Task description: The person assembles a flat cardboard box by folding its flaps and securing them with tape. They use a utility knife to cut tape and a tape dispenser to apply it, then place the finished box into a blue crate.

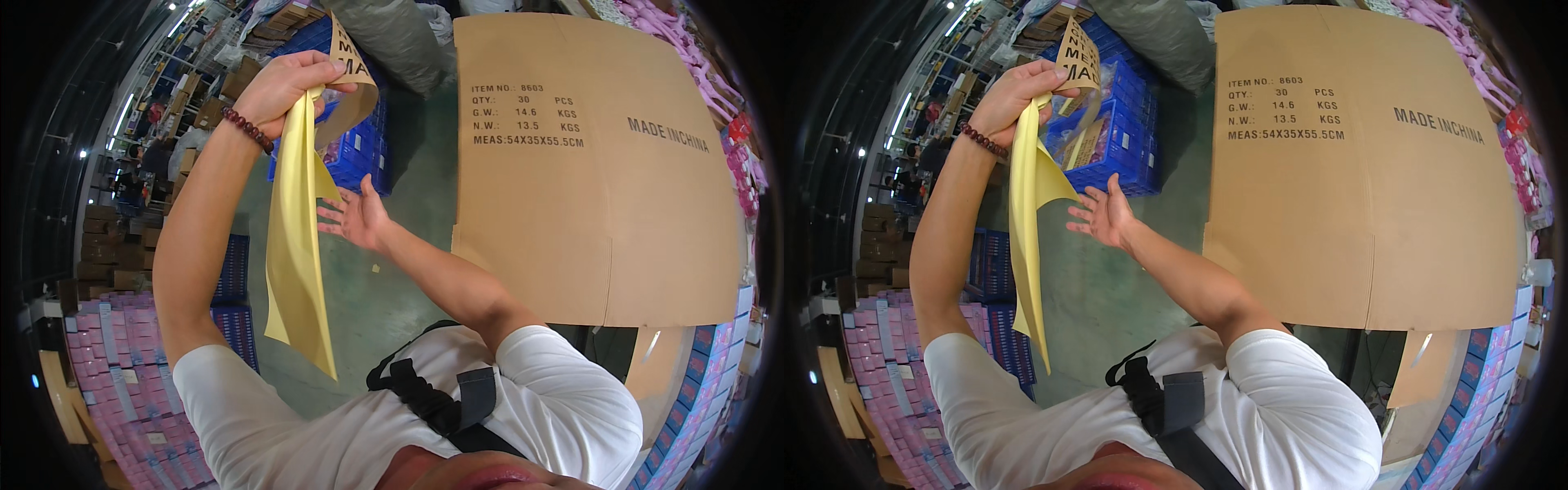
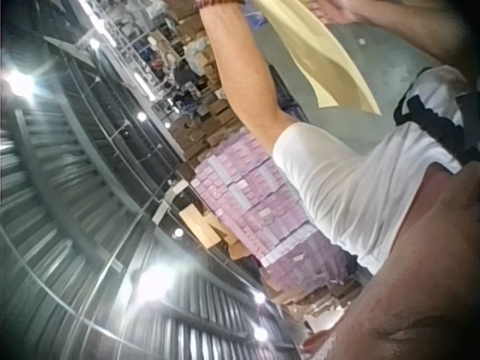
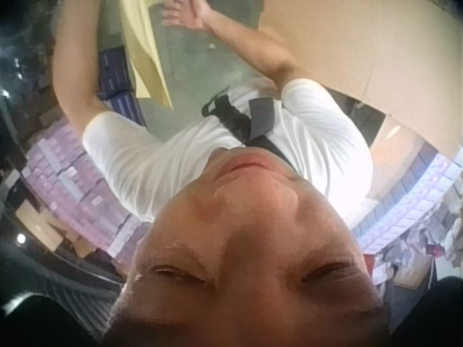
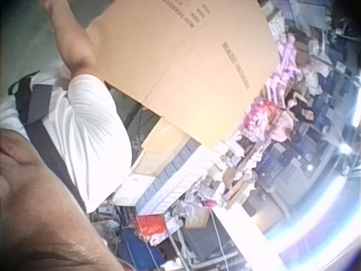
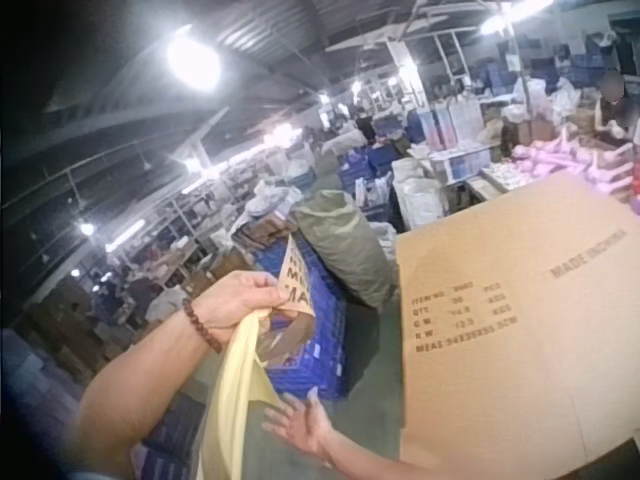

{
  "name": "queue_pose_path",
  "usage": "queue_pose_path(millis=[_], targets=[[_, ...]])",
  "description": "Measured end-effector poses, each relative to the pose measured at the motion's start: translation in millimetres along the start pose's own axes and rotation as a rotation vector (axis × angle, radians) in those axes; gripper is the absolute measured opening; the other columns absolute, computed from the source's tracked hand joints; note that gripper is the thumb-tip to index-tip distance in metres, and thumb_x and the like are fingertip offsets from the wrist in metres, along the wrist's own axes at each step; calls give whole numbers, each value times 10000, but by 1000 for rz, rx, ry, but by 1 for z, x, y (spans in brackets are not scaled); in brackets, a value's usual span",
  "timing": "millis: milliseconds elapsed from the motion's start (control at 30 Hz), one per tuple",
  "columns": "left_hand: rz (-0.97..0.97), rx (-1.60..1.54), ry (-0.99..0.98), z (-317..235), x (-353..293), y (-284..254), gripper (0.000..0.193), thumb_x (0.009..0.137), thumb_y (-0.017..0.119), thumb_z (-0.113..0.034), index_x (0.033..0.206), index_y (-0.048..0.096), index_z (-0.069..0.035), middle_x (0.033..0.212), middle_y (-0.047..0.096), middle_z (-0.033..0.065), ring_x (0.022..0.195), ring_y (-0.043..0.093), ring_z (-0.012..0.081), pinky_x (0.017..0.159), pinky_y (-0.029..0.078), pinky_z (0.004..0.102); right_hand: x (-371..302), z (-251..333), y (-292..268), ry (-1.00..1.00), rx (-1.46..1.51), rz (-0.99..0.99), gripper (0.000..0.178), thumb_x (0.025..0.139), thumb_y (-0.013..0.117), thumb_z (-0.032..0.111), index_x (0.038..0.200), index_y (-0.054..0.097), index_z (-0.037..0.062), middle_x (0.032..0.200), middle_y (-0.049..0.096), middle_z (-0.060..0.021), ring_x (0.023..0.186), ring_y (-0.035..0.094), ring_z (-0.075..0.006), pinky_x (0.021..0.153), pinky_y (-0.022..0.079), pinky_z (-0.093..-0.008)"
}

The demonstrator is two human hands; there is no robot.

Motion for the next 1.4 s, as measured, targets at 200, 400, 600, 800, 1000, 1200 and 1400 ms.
queue_pose_path(millis=[200, 400, 600, 800, 1000, 1200, 1400], targets=[[-2, -127, 33, -6, 2, -2, 123, 880, 604, -147, 893, 541, -42, 874, 657, 129, 497, 491, 54, 442, 412, 158, 19, 5, 14, 8, 122, 84, 878, 833, 138, 741, 1433, 173, 101, 1468, 243, -116, 1320, 275, -334, 1035, 287, -540], [-4, -228, 99, -12, -5, -18, 151, 881, 604, -176, 914, 518, -57, 909, 649, 138, 471, 493, 84, 417, 409, 173, 24, 43, 43, -172, 207, 183, 845, 840, 159, 732, 1411, 197, 109, 1405, 353, -131, 1289, 340, -349, 1024, 304, -542], [-72, -173, 63, 11, -3, -38, 136, 886, 594, -172, 892, 522, -57, 890, 653, 142, 470, 490, 75, 413, 398, 168, -4, 98, 28, -295, 273, 148, 580, 926, 332, 564, 1085, 579, 63, 1049, 654, -89, 989, 619, -268, 867, 482, -443], [-161, -77, 33, 35, 4, -58, 132, 900, 574, -176, 868, 529, -56, 838, 661, 131, 479, 502, 73, 413, 399, 164, -40, 165, -2, -456, 139, -62, 223, 910, 568, 272, 886, 593, 51, 766, 613, -58, 786, 617, -182, 691, 542, -328], [-117, -199, -17, 73, 33, -80, 100, 894, 586, -174, 890, 561, -77, 804, 640, 81, 510, 515, 87, 431, 429, 189, -122, 283, -1, -445, -578, -400, 197, 926, 533, 225, 848, 575, 48, 691, 600, -46, 626, 587, -167, 612, 514, -265], [-132, -229, -87, 113, 96, -54, 156, 832, 663, -145, 899, 610, -15, 738, 601, 69, 530, 522, 122, 474, 449, 238, -194, 400, 78, -471, -1222, -573, 202, 841, 668, 184, 827, 560, 13, 687, 534, -28, 601, 547, -137, 580, 531, -281], [-154, -273, -271, 145, 161, -1, 242, 765, 740, -132, 889, 635, 47, 736, 610, 93, 547, 536, 161, 501, 466, 312, -225, 447, 163, -560, -1622, -767, 183, 843, 652, 214, 850, 607, 38, 696, 569, -9, 572, 548, -80, 527, 518, -231]])
Point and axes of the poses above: each hand's wrist, its own x-axis towards the middle knuckle, its own y-axis out of the palm, z = x × y, the point moved 9 cm from there along x, towards the middle knuckle
